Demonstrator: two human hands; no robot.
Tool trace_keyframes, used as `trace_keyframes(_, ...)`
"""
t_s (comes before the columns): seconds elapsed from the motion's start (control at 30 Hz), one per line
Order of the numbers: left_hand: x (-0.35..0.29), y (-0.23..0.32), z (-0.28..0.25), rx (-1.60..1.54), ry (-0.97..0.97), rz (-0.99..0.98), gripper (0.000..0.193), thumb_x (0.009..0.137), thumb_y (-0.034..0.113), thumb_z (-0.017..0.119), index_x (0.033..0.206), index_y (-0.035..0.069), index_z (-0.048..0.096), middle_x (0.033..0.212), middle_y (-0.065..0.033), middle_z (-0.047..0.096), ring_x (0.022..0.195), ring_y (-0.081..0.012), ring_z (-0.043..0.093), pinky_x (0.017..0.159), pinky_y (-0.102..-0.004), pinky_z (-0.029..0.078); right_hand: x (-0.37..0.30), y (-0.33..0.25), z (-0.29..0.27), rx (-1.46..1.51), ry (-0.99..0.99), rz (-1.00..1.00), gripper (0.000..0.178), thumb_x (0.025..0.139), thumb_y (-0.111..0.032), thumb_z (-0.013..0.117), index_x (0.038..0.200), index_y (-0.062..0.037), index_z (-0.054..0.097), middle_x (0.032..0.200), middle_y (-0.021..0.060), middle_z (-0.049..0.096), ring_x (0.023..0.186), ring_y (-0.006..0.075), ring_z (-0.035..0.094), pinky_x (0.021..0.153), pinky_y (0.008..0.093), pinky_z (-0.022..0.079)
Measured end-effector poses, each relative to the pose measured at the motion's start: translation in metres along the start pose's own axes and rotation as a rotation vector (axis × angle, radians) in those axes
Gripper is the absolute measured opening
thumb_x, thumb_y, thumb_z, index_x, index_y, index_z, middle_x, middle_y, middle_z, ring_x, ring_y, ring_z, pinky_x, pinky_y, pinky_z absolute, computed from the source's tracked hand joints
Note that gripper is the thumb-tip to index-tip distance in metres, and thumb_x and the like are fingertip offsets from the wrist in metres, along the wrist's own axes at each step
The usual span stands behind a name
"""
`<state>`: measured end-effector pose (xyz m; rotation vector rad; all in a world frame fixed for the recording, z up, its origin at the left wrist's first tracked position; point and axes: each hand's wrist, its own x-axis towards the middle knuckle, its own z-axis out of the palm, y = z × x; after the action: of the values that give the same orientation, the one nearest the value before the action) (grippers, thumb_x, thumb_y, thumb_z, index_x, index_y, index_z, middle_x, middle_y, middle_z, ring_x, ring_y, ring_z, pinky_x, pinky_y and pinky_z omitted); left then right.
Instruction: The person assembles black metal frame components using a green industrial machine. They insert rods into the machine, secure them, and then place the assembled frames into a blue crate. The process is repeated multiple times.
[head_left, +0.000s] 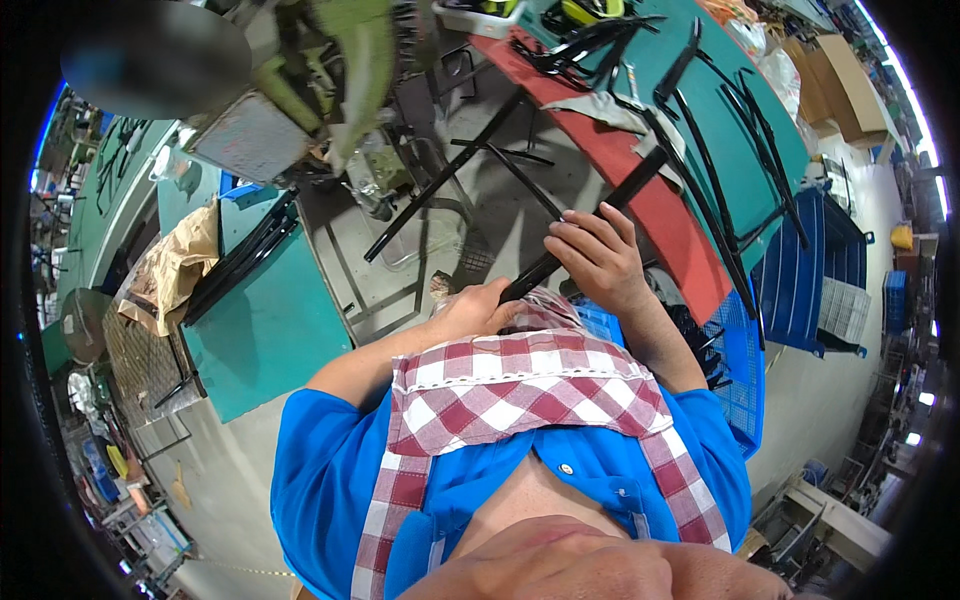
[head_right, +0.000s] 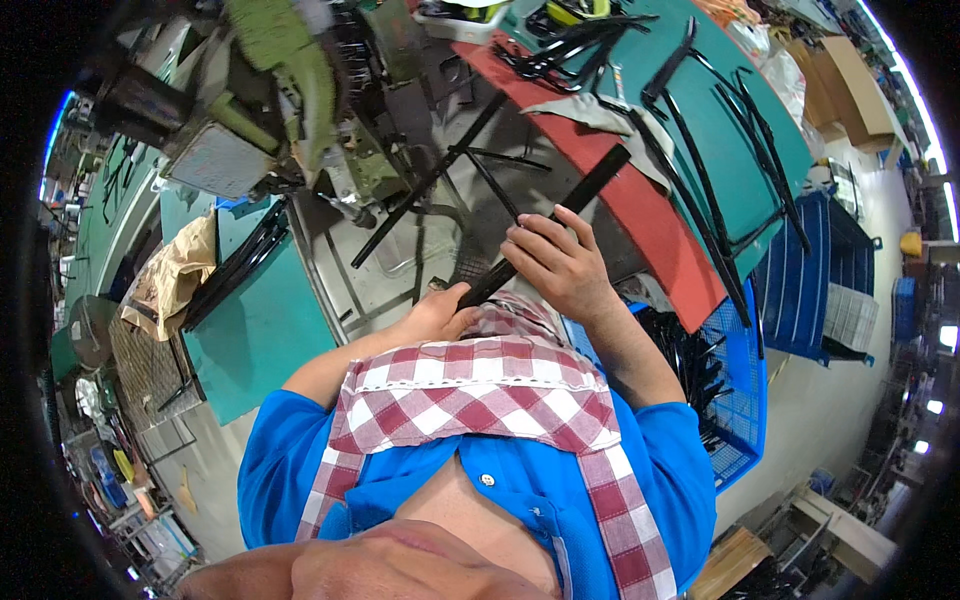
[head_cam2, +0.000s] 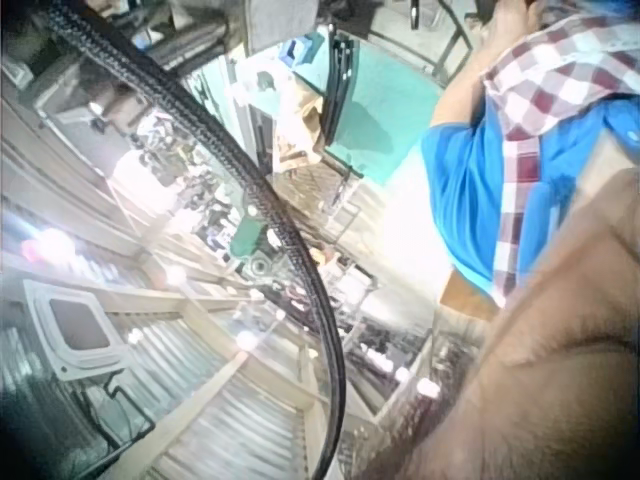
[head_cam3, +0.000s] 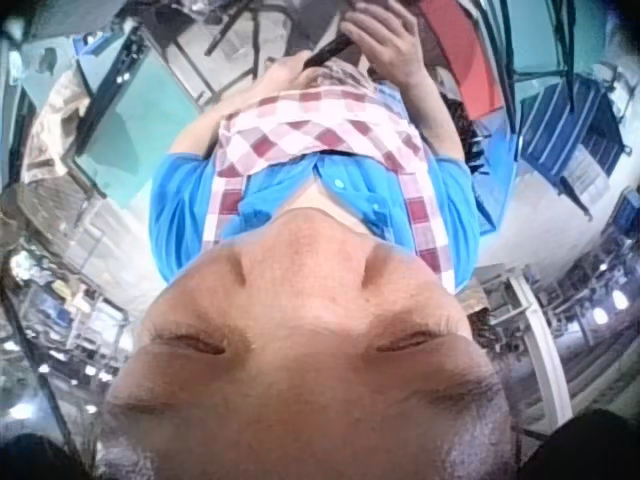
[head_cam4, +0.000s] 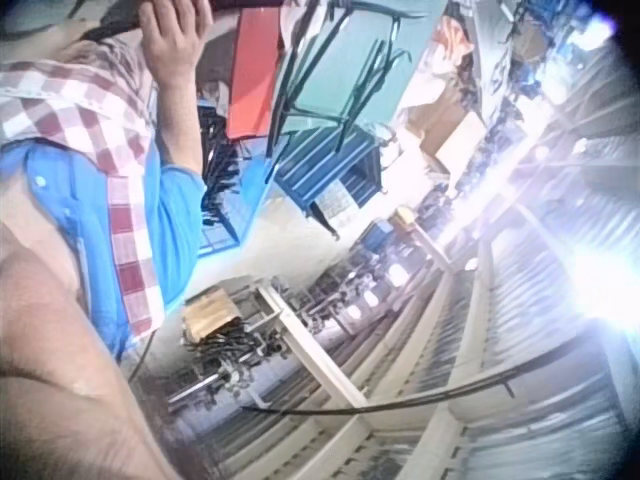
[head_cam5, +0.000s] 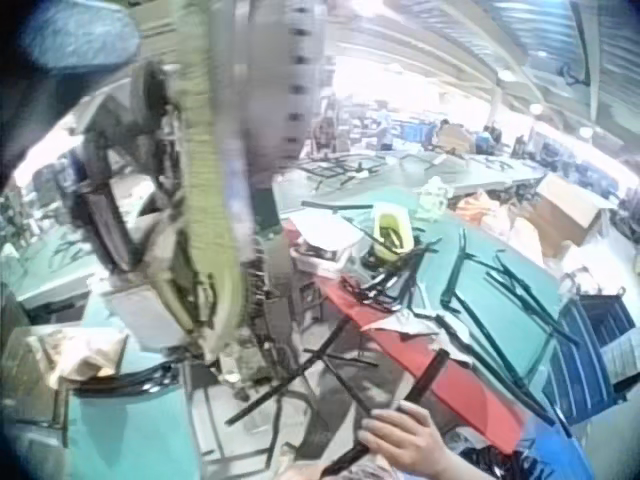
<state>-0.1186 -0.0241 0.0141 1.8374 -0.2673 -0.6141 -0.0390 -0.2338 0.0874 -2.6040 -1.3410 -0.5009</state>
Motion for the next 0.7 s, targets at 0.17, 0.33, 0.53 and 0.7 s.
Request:
trace_keyframes(0.17,-0.006,-0.015,0.008,0.001,0.086,-0.033,0.030,0.089,0.024,0.058,0.102,-0.001,0.047,0.077,-0.0235,0.062,0.076,-0.0407,0.063,0.064,-0.0459,0.047,0.000,-0.008,0.017,0.022,-0.058,0.070,0.020,0.083,-0.015,0.059,0.102,-0.0171,0.064,0.117,-0.0020,0.060,0.122,0.0151,0.049,0.108,0.0397,0.028)
trace_keyframes(0.33,-0.012,-0.006,0.003,0.044,0.083,-0.082,0.028,0.086,0.021,0.060,0.099,0.000,0.047,0.077,-0.0248,0.061,0.076,-0.0434,0.060,0.064,-0.0480,0.046,-0.003,-0.025,0.019,-0.019,0.059,0.127,0.017,0.087,-0.018,0.057,0.102,-0.0187,0.064,0.123,-0.0025,0.058,0.124,0.0149,0.047,0.109,0.0389,0.026)
trace_keyframes(0.53,0.007,0.008,-0.007,0.095,0.209,0.073,0.026,0.086,0.018,0.061,0.101,0.001,0.048,0.081,-0.0255,0.060,0.077,-0.0445,0.059,0.063,-0.0487,0.045,0.001,-0.025,0.008,-0.012,0.248,0.184,0.017,0.089,-0.015,0.058,0.105,-0.0184,0.063,0.127,0.0022,0.055,0.126,0.0199,0.044,0.103,0.0373,0.035)
trace_keyframes(0.7,0.078,0.027,-0.021,-0.047,0.332,0.345,0.021,0.088,0.015,0.059,0.099,0.003,0.047,0.069,-0.0192,0.059,0.063,-0.0392,0.059,0.054,-0.0452,0.044,-0.014,-0.026,0.003,0.409,0.123,0.551,0.056,0.075,-0.014,0.073,0.123,-0.0030,0.047,0.129,0.0174,0.044,0.121,0.0349,0.045,0.098,0.0427,0.040)
